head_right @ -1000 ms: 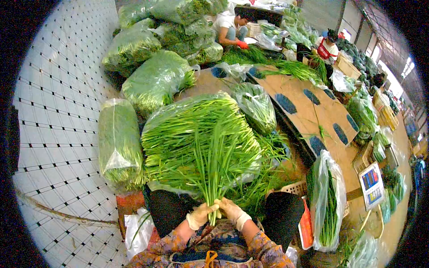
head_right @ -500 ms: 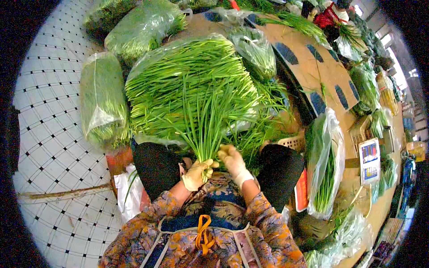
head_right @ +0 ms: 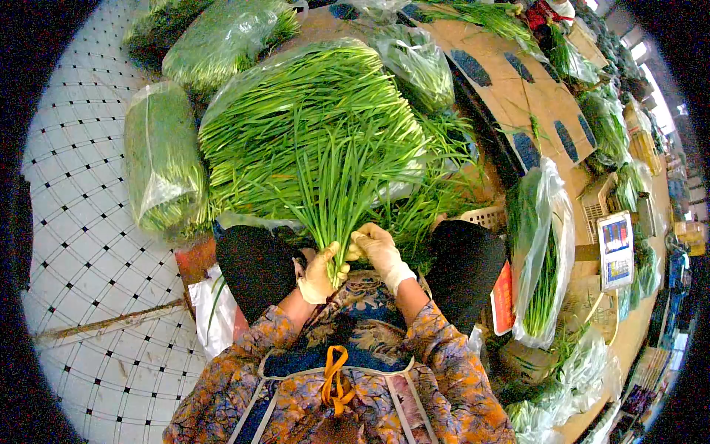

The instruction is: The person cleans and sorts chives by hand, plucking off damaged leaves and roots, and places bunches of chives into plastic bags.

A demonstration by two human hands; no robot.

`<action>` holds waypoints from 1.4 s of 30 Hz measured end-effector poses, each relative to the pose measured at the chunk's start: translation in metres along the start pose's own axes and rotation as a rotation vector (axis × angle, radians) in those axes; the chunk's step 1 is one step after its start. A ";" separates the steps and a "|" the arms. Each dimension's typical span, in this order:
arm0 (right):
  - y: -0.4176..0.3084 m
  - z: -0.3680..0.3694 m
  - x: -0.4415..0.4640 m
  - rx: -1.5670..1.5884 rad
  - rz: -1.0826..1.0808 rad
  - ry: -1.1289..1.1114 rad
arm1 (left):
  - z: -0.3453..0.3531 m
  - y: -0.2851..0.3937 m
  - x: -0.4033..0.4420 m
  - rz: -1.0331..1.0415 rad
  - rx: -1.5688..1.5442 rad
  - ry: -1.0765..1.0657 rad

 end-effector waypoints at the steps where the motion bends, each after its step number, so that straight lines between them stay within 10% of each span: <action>1: 0.002 -0.003 -0.001 0.001 0.002 0.001 | -0.001 0.001 0.000 -0.002 -0.001 0.002; 10: 0.011 0.003 0.005 -0.135 0.040 -0.011 | 0.010 0.001 -0.006 0.024 0.408 0.162; 19: 0.008 -0.005 -0.011 0.116 0.066 0.048 | -0.001 0.001 -0.003 0.009 0.074 0.070; 23: -0.019 -0.002 -0.039 -0.113 -0.067 -0.043 | -0.008 -0.002 0.002 0.009 0.089 0.065; 27: -0.043 -0.055 -0.025 0.375 -0.423 0.242 | -0.011 -0.005 0.000 0.005 0.114 0.181; 33: -0.030 -0.014 0.008 -0.176 0.014 0.069 | 0.011 -0.002 -0.006 -0.015 0.387 0.111; 42: 0.004 -0.019 0.008 -0.348 0.027 0.148 | 0.015 0.002 -0.013 0.154 0.502 0.197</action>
Point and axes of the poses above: each hand's wrist, its own x-axis towards the middle knuckle, its own z-axis out of the palm, y = z × x, the point moved 5 cm from there along x, towards the middle knuckle, and after that the axes turned 3 degrees about -y, right-handed, at the moved point
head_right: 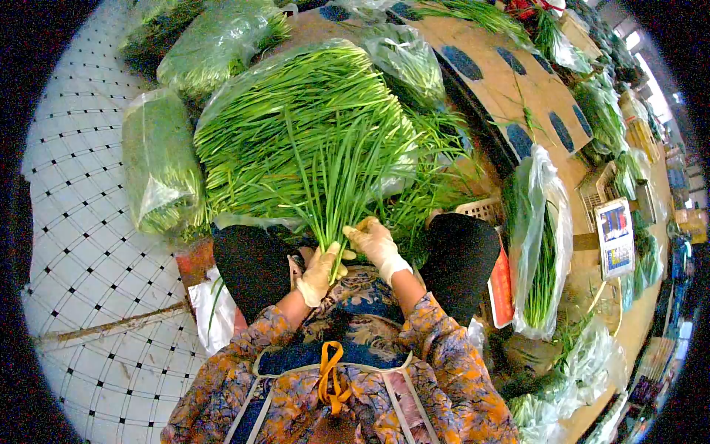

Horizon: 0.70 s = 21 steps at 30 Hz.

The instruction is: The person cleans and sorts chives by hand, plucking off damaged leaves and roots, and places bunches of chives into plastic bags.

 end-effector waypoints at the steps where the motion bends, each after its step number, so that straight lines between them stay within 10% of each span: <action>1: 0.007 0.001 0.002 -0.123 0.060 -0.039 | 0.002 -0.001 0.000 -0.008 -0.086 -0.043; 21: -0.033 0.012 -0.008 -0.671 -0.209 0.090 | 0.001 -0.011 0.002 -0.142 -0.417 -0.216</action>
Point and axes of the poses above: each hand's wrist, its own x-axis towards the middle knuckle, its own z-axis out of the palm, y = z × x, the point moved 5 cm from there along x, towards the middle knuckle, and after that the axes turned 3 degrees about -y, right-handed, at the moved point
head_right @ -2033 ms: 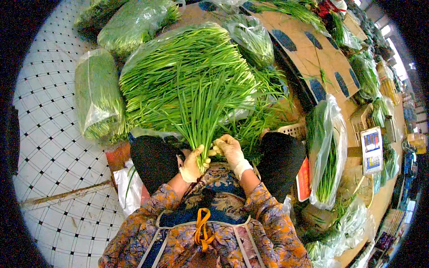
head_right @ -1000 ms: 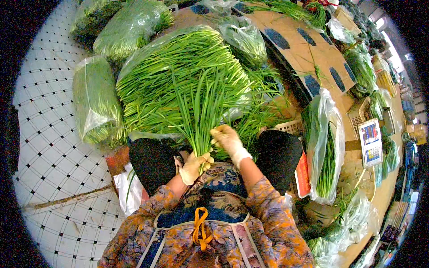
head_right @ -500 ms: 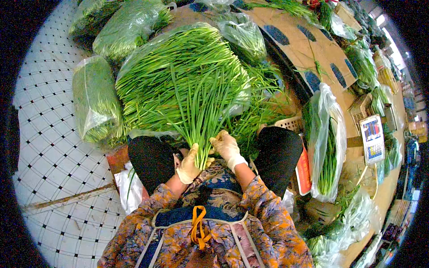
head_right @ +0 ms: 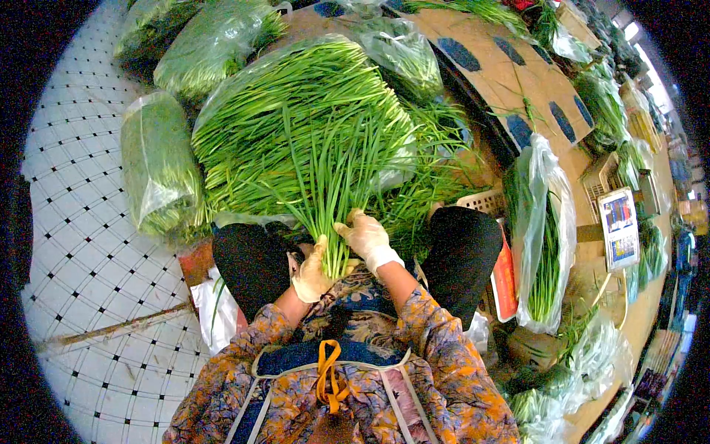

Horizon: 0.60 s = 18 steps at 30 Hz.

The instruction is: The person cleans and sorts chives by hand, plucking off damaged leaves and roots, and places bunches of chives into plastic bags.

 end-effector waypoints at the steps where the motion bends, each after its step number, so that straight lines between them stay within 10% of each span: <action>1: 0.012 0.013 0.009 0.182 0.015 -0.067 | -0.001 0.000 0.001 -0.002 0.003 -0.003; 4: 0.026 0.020 0.003 0.965 0.204 -0.136 | 0.000 0.002 0.000 0.031 -0.043 -0.055; 10: 0.025 0.027 0.004 0.653 0.201 -0.204 | -0.001 -0.003 0.003 0.024 0.000 -0.075; 18: 0.028 0.009 -0.010 1.099 0.192 -0.042 | -0.002 -0.001 0.001 -0.007 -0.048 0.006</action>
Point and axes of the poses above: each hand's wrist, its own x-axis towards the middle knuckle, its own z-axis out of the palm, y = z × x, the point moved 5 cm from there along x, towards the middle knuckle, and after that the axes turned 3 degrees about -y, right-handed, at the moved point
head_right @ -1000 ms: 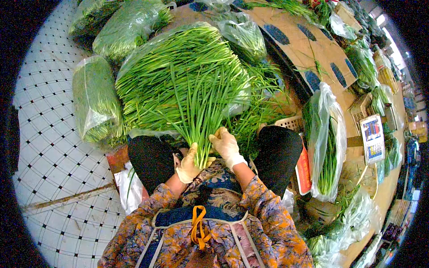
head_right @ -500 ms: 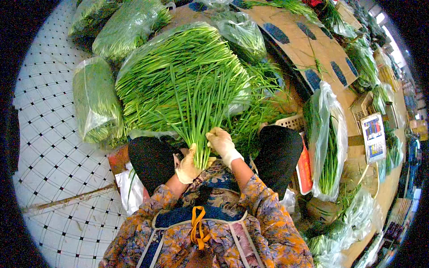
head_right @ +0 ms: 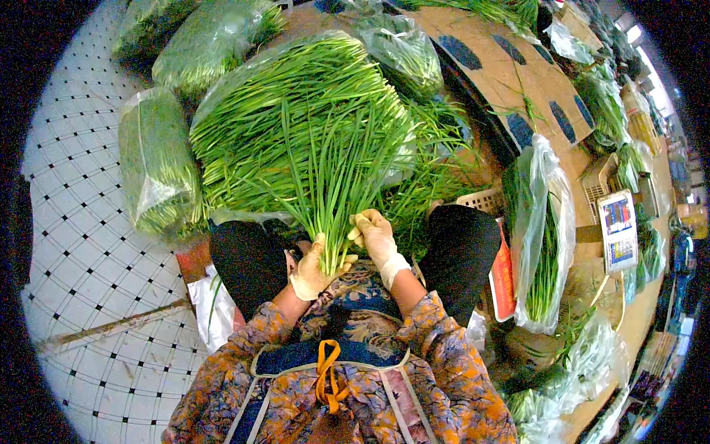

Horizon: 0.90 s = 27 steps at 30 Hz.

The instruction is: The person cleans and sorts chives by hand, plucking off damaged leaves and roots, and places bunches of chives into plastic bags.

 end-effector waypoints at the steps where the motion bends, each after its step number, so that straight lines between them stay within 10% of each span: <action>1: -0.001 0.001 -0.003 -0.009 0.017 -0.021 | -0.001 0.000 0.000 -0.001 -0.002 0.000; 9: 0.000 0.026 0.017 -0.590 0.117 -0.072 | 0.001 -0.001 -0.001 0.038 0.027 -0.066; 19: 0.016 0.013 -0.012 -0.230 -0.044 -0.193 | -0.014 -0.006 0.014 -0.132 -0.016 -0.054; 21: 0.015 0.010 -0.021 -0.264 -0.194 -0.301 | 0.025 0.026 -0.003 0.355 1.369 -0.247; 22: 0.012 0.012 -0.028 -0.281 -0.328 -0.334 | 0.030 0.031 -0.001 0.471 1.473 -0.215; 27: -0.045 -0.014 -0.048 0.122 -0.284 -0.164 | -0.001 0.032 0.005 0.212 0.591 0.115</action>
Point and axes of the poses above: each hand's wrist, its own x-axis towards the middle knuckle, its own z-axis out of the palm, y = z × x, the point moved 5 cm from there along x, towards the middle knuckle, and after that the axes turned 3 degrees about -y, right-handed, at the moved point
